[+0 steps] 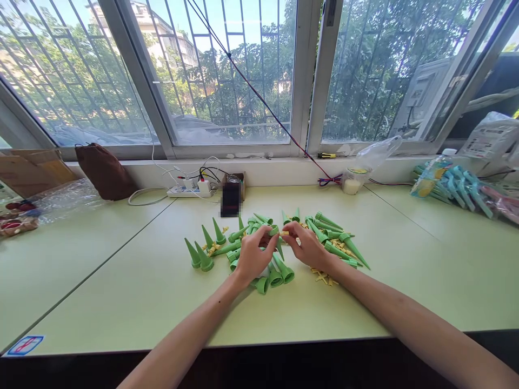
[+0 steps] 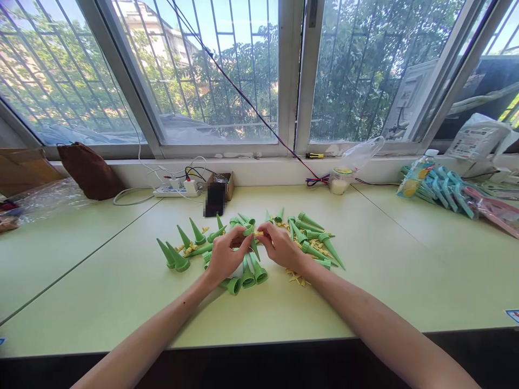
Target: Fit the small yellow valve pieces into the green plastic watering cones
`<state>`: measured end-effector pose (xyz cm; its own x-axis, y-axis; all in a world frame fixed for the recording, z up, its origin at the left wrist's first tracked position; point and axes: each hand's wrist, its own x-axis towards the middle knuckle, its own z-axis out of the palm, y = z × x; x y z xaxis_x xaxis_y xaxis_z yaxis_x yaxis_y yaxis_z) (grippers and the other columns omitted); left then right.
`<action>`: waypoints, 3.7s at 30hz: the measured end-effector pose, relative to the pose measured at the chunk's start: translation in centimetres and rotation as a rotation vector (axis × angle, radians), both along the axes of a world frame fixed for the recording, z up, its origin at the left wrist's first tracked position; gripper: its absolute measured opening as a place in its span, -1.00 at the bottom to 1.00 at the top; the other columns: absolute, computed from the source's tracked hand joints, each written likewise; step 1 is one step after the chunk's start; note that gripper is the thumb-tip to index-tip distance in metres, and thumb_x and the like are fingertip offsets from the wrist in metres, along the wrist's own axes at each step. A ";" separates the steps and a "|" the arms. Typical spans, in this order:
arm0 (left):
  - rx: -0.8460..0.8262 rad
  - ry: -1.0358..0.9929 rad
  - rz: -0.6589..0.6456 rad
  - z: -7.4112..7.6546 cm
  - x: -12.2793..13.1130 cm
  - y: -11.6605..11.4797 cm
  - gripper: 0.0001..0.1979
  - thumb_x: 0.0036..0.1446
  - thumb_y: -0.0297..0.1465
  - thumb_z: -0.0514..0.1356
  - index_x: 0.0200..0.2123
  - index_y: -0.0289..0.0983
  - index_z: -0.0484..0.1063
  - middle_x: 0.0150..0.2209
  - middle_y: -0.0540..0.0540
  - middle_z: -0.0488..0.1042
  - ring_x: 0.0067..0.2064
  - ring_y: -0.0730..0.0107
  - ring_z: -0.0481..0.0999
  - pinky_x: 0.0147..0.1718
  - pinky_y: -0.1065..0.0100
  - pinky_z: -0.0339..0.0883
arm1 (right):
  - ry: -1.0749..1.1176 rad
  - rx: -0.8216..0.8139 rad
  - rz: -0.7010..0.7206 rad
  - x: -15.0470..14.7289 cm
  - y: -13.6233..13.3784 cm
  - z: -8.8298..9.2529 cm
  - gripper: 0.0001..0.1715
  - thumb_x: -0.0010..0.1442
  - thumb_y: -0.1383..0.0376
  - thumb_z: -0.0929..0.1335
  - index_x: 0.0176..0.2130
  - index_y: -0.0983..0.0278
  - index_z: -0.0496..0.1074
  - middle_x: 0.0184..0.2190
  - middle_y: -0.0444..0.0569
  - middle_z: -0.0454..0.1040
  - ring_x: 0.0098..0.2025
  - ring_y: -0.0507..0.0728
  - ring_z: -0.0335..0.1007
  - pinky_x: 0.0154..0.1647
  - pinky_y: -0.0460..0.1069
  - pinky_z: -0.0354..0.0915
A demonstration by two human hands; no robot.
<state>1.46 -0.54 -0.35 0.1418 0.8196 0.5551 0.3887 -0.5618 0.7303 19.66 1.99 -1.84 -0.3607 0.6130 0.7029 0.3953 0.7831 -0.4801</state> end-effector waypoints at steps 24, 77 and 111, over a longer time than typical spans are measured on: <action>0.056 0.023 -0.010 -0.3 0.0 0.2 -0.87 0.25 -0.28 0.21 -0.28 -0.21 0.36 -0.51 0.07 0.51 -0.52 0.39 0.59 -0.45 0.37 0.51 | 0.028 0.048 -0.017 0.0 0.4 -0.1 -0.79 0.40 0.22 0.24 -0.28 0.23 0.34 -0.50 -0.14 0.38 -0.49 0.03 0.27 -0.40 -0.07 0.23; 0.082 0.066 0.063 0.2 0.0 0.2 -0.89 0.23 -0.30 0.21 -0.25 -0.21 0.39 -0.53 0.07 0.52 -0.53 0.38 0.57 -0.47 0.39 0.43 | 0.016 -0.041 0.022 0.3 0.4 0.2 -0.78 0.39 0.15 0.27 -0.21 0.24 0.36 -0.47 -0.13 0.39 -0.49 0.03 0.24 -0.42 -0.08 0.17; 0.069 0.022 0.009 0.1 0.1 0.0 -0.79 0.23 -0.28 0.24 -0.09 -0.20 0.42 -0.46 0.04 0.50 -0.54 0.42 0.54 -0.52 0.41 0.47 | -0.080 0.084 0.004 0.6 1.0 -0.2 -0.60 0.46 0.18 0.14 -0.41 0.21 0.23 -0.52 -0.11 0.32 -0.47 0.06 0.23 -0.39 -0.05 0.14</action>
